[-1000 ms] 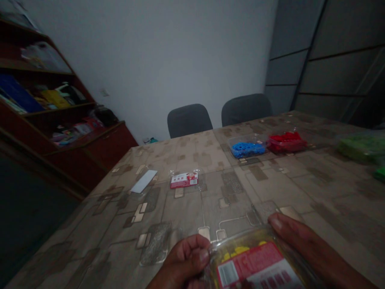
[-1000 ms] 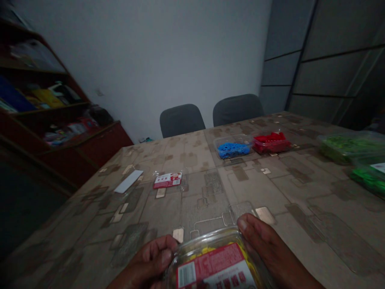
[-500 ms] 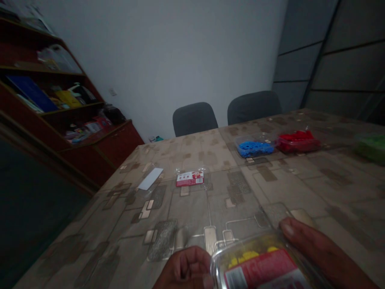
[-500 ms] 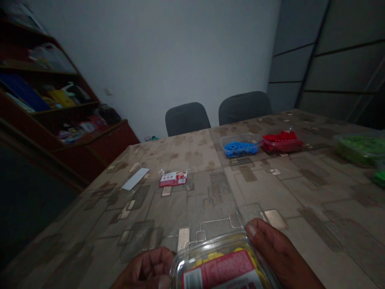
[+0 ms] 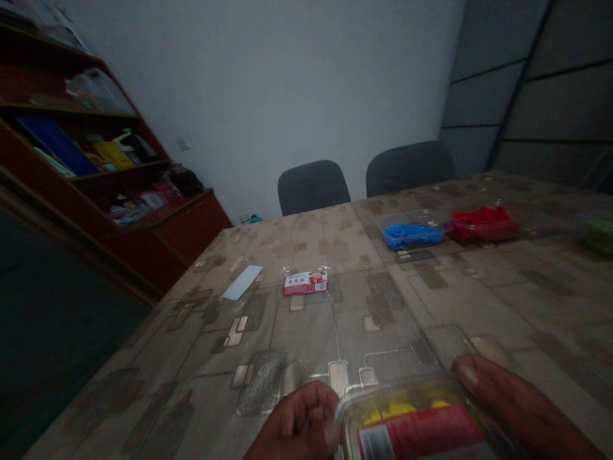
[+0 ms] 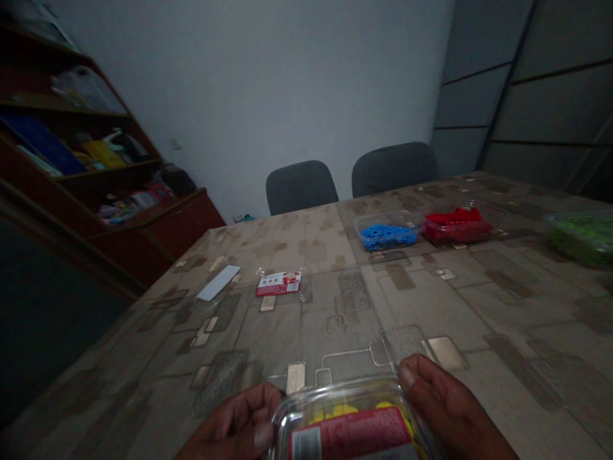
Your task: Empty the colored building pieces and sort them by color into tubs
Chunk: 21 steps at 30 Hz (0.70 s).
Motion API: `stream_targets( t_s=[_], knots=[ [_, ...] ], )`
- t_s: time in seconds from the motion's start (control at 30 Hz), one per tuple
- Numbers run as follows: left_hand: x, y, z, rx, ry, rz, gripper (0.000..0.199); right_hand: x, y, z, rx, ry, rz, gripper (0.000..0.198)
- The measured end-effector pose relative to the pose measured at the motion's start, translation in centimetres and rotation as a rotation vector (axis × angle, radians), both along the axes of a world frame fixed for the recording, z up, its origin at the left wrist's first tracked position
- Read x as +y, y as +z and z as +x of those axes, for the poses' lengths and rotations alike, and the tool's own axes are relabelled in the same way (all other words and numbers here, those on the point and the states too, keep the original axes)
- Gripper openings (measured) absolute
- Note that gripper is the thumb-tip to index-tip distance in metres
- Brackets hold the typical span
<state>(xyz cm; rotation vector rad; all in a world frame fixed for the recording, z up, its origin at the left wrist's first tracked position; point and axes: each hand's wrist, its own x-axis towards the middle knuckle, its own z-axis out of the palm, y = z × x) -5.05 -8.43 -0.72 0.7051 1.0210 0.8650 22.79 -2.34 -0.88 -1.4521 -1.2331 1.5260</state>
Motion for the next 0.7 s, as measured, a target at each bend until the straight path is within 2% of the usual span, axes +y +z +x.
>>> stream_targets(
  t_s=[0.13, 0.37, 0.53, 0.7],
  knots=[
    [0.47, -0.04, 0.37, 0.049, 0.052, -0.005, 0.048, -0.2, 0.49, 0.12, -0.002, -0.003, -0.018, 0.042],
    [0.25, -0.84, 0.54, -0.097, 0.058, -0.028, 0.042, -0.5, 0.68, -0.1, -0.023, -0.014, -0.013, 0.045],
    [0.04, -0.56, 0.66, -0.223, 0.029, -0.055, 0.039, -0.34, 0.68, -0.2, -0.032, -0.017, -0.049, 0.045],
    [0.66, -0.08, 0.97, -0.07, 0.05, 0.026, 0.044, 0.07, 0.46, -0.25, -0.001, 0.016, -0.014, 0.044]
  ],
)
